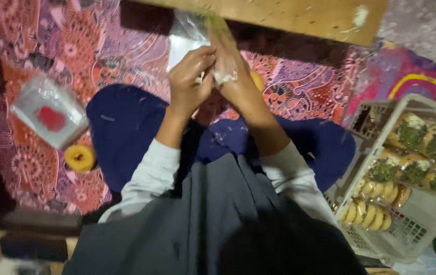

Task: The person sits on a patterned mat and repeatedly picks up ring-shaped pastries, places them into clear plastic bags, and seals the bags. The packaged pastries are then placed into a white plastic crate.

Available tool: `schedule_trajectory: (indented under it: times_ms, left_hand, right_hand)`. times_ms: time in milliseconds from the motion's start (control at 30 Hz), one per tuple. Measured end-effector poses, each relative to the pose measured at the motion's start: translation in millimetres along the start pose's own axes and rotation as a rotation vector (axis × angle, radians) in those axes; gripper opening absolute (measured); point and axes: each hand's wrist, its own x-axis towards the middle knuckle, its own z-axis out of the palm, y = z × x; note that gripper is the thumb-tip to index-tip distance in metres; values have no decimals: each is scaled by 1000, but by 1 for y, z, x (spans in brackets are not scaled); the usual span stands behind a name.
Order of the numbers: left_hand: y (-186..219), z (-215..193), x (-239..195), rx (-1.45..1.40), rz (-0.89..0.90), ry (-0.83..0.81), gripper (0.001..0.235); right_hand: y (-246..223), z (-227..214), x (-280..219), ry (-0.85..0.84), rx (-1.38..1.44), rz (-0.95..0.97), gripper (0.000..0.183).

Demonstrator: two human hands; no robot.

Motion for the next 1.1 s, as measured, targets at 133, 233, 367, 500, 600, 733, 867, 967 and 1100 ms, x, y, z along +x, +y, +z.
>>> schedule_trajectory:
  times_ms: [133, 233, 367, 500, 600, 733, 867, 967, 1100]
  left_hand:
    - [5, 24, 20, -1083, -558, 314, 67]
    - [-32, 53, 45, -1746, -708, 178, 36]
    - [-63, 83, 82, -1733, -561, 93, 14]
    - [-68, 78, 103, -1810, -858, 257, 21]
    - [-68, 79, 110, -1947, -841, 141, 41]
    - [-78, 81, 114, -2054, -818, 206, 63]
    - [-97, 85, 113, -1940, -979, 360, 77]
    - [-108, 86, 112, -2081, -863, 383, 75]
    - [-98, 95, 110, -2182, -796, 607, 71]
  right_hand:
    - [8, -25, -2, -47, 27, -91, 61]
    - [29, -34, -10, -76, -13, -170, 47]
    - [143, -109, 13, -10, 38, 355, 17]
    - [319, -237, 57, 206, -393, 412, 42]
    - [407, -283, 82, 25, -409, 521, 53]
    - [433, -278, 109, 59, -325, 494, 67]
    - [383, -240, 92, 310, -230, 176, 74]
    - [297, -191, 60, 423, -58, -35, 89]
    - [141, -125, -4, 439, 898, 683, 76]
